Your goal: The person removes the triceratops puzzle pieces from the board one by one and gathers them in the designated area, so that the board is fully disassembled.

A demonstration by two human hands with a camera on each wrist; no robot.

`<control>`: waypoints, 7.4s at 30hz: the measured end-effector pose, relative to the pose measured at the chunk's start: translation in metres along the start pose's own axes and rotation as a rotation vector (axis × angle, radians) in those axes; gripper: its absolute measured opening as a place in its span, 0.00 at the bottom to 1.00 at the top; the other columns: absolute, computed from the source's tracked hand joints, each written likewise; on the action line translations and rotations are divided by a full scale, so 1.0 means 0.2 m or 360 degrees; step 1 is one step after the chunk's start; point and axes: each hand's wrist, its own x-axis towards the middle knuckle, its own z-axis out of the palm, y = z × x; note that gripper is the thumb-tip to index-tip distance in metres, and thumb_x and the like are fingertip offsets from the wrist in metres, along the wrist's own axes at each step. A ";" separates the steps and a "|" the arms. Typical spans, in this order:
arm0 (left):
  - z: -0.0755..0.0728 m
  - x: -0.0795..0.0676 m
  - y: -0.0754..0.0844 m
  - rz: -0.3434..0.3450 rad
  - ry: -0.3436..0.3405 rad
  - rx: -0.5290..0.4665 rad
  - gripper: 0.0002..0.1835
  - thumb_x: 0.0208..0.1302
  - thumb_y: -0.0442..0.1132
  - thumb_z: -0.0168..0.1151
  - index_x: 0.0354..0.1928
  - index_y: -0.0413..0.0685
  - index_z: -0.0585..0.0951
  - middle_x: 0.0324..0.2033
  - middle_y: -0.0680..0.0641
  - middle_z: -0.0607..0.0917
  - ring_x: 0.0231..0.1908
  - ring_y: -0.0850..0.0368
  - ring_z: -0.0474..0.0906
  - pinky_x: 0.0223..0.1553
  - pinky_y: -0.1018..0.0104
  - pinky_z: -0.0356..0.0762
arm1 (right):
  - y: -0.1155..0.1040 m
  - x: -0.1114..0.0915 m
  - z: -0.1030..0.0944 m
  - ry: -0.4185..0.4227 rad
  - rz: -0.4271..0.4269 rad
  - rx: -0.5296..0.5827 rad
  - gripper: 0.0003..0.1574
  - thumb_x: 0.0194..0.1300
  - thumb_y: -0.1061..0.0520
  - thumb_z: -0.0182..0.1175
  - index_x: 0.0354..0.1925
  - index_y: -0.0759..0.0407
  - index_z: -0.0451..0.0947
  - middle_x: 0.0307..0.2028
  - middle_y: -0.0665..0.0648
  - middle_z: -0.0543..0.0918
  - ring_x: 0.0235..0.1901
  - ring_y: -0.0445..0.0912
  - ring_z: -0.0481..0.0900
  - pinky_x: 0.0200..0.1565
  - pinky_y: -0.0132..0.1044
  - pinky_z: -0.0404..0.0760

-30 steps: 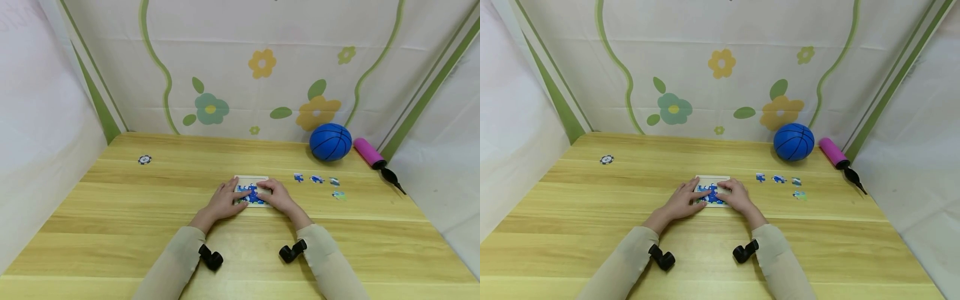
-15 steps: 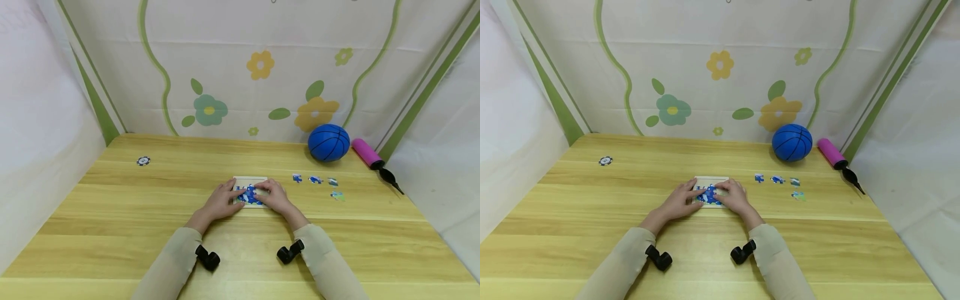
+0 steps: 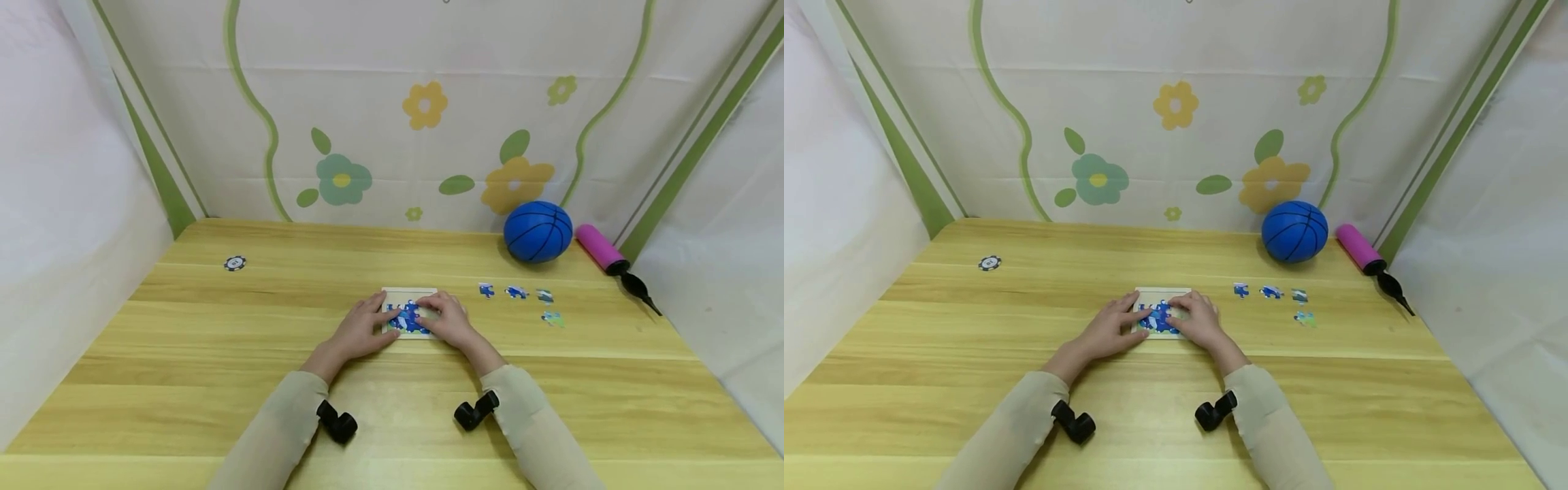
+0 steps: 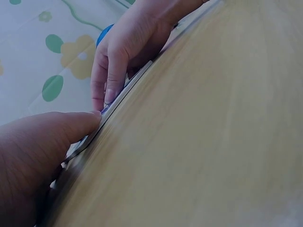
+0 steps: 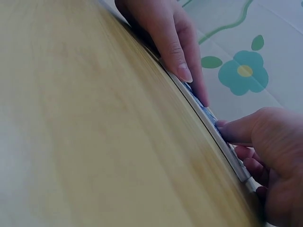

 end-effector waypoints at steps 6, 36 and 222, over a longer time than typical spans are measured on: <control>0.00 0.00 0.00 -0.0029 -0.0013 -0.0007 0.27 0.58 0.55 0.50 0.58 0.53 0.69 0.62 0.40 0.53 0.62 0.47 0.45 0.58 0.52 0.41 | 0.00 0.00 0.00 -0.0004 -0.0014 -0.0006 0.17 0.52 0.54 0.62 0.43 0.55 0.77 0.40 0.53 0.73 0.44 0.49 0.65 0.46 0.49 0.54; -0.01 0.00 0.01 -0.0026 -0.0006 -0.0038 0.26 0.58 0.54 0.51 0.57 0.52 0.69 0.62 0.39 0.53 0.62 0.47 0.45 0.58 0.51 0.41 | -0.02 0.02 -0.01 -0.0035 0.0074 0.0406 0.16 0.52 0.63 0.60 0.43 0.64 0.76 0.26 0.52 0.76 0.27 0.44 0.71 0.31 0.33 0.72; -0.03 0.00 -0.04 -0.0173 0.0046 -0.0072 0.30 0.56 0.53 0.54 0.58 0.45 0.67 0.61 0.42 0.58 0.62 0.48 0.46 0.59 0.54 0.40 | -0.09 0.04 0.07 -0.0043 -0.0111 0.0117 0.18 0.47 0.58 0.65 0.40 0.57 0.76 0.36 0.51 0.74 0.38 0.45 0.68 0.42 0.40 0.66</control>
